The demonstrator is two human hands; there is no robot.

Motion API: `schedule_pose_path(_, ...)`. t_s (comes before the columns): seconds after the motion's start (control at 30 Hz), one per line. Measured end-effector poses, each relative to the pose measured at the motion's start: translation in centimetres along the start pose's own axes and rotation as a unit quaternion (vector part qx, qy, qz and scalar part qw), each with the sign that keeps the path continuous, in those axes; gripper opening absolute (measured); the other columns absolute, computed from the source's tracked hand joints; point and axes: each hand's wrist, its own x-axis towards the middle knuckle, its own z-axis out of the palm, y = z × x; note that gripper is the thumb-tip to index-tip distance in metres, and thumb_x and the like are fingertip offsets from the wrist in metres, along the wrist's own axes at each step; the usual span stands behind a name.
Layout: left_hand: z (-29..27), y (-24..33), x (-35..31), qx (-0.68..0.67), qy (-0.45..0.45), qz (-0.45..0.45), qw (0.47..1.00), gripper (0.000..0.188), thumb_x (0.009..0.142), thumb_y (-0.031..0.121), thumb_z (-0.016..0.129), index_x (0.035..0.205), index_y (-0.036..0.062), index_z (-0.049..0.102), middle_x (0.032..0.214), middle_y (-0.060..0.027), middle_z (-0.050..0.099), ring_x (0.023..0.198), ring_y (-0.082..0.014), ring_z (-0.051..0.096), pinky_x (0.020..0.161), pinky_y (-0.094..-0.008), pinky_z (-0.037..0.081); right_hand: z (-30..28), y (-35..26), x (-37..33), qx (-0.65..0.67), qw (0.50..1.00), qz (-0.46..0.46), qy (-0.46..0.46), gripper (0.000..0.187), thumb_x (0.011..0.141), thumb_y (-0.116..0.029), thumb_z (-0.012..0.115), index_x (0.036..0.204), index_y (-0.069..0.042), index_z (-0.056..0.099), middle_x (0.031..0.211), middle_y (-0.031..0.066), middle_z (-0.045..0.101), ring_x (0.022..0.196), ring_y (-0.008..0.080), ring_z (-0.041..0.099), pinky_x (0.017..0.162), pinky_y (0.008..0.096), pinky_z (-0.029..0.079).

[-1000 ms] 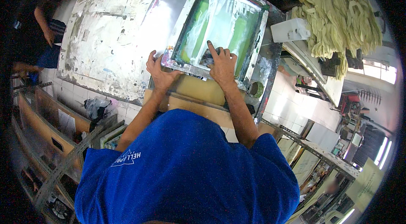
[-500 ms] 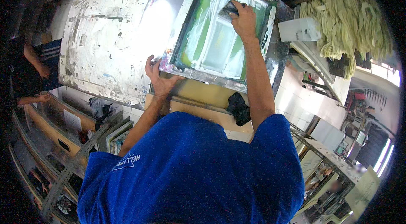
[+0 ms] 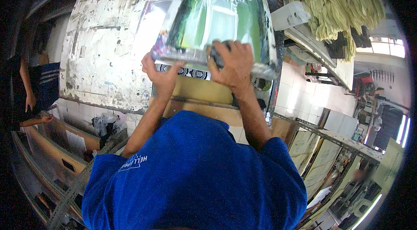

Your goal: The person performs a screen printing process on silver sheets by aligning a sheet under a screen, applying green ink with a squeegee, and then placing the printed sheets into a plastic bag held by an assistant.

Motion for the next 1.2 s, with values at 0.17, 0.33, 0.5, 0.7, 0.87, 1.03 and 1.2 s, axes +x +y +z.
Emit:
schedule_pose_path(0.17, -0.7, 2.3, 5.6, -0.118, 0.057, 0.019, 0.991, 0.071, 0.073, 0.018, 0.088, 0.133, -0.0023, 0.056, 0.123, -0.0170, 0.056, 0.107, -0.0337, 0.054, 0.098, -0.0425, 0.040, -4.2, 3.2, 8.2, -0.038, 0.992, -0.049, 0.106, 0.031, 0.074, -0.030, 0.078, 0.097, -0.010, 0.073, 0.083, 0.0118, 0.071, 0.074, 0.0319, 0.065, 0.069, 0.0405, 0.048)
schedule_pose_path(0.33, -1.5, -8.9, 2.4, 0.380, 0.040, -0.074, 0.921, 0.046, 0.088, 0.040, 0.070, 0.117, 0.0042, 0.071, 0.135, -0.0149, 0.055, 0.123, -0.0352, 0.043, 0.096, -0.0549, 0.031, -8.5, 3.0, 13.9, 0.000, 0.996, -0.001, 0.089, 0.033, 0.074, -0.026, 0.074, 0.100, -0.006, 0.074, 0.087, 0.0172, 0.072, 0.083, 0.0353, 0.068, 0.076, 0.0429, 0.051)
schedule_pose_path(0.5, -1.5, -10.8, 1.0, 0.407, 0.023, -0.043, 0.912, 0.039, 0.085, 0.036, 0.071, 0.113, 0.0074, 0.073, 0.137, -0.0096, 0.055, 0.122, -0.0340, 0.044, 0.095, -0.0518, 0.032, -9.0, 3.2, 15.8, 0.033, 0.991, -0.010, 0.133, 0.031, 0.073, -0.029, 0.075, 0.087, -0.001, 0.075, 0.078, 0.0207, 0.071, 0.076, 0.0379, 0.071, 0.071, 0.0426, 0.055)
schedule_pose_path(0.7, -0.3, -8.9, 2.6, 0.296, 0.102, 0.008, 0.950, 0.022, 0.084, 0.026, 0.073, 0.094, 0.0073, 0.077, 0.135, -0.0075, 0.059, 0.117, -0.0322, 0.050, 0.093, -0.0493, 0.035, -9.1, 3.7, 16.5, 0.025, 0.990, -0.023, 0.137, 0.031, 0.073, -0.028, 0.076, 0.088, -0.001, 0.074, 0.083, 0.0200, 0.072, 0.081, 0.0380, 0.070, 0.074, 0.0433, 0.055)
schedule_pose_path(0.87, -0.1, -2.4, 7.8, 0.104, 0.153, -0.032, 0.982, 0.020, 0.085, 0.018, 0.075, 0.087, -0.0015, 0.077, 0.125, -0.0100, 0.065, 0.113, -0.0296, 0.059, 0.097, -0.0413, 0.045, -9.8, 3.6, 17.3, 0.018, 0.990, -0.032, 0.134, 0.031, 0.073, -0.027, 0.075, 0.090, -0.001, 0.073, 0.087, 0.0195, 0.072, 0.084, 0.0385, 0.069, 0.076, 0.0442, 0.054)
schedule_pose_path(1.03, -2.9, -3.8, 10.9, -0.080, 0.203, -0.097, 0.971, 0.019, 0.090, 0.012, 0.072, 0.093, -0.0064, 0.074, 0.128, -0.0154, 0.061, 0.118, -0.0283, 0.056, 0.104, -0.0409, 0.042, -10.3, 3.6, 17.6, 0.032, 0.994, -0.012, 0.103, 0.031, 0.074, -0.026, 0.074, 0.093, -0.001, 0.073, 0.087, 0.0186, 0.072, 0.082, 0.0376, 0.069, 0.076, 0.0433, 0.054)
schedule_pose_path(1.2, -8.8, -9.6, 11.7, -0.085, 0.248, -0.153, 0.953, 0.026, 0.092, 0.012, 0.071, 0.099, -0.0128, 0.070, 0.129, -0.0126, 0.061, 0.110, -0.0215, 0.059, 0.095, -0.0358, 0.049, -10.1, 3.7, 17.5, 0.049, 0.990, -0.042, 0.124, 0.031, 0.075, -0.025, 0.074, 0.093, 0.000, 0.073, 0.088, 0.0184, 0.072, 0.083, 0.0369, 0.069, 0.077, 0.0426, 0.053)
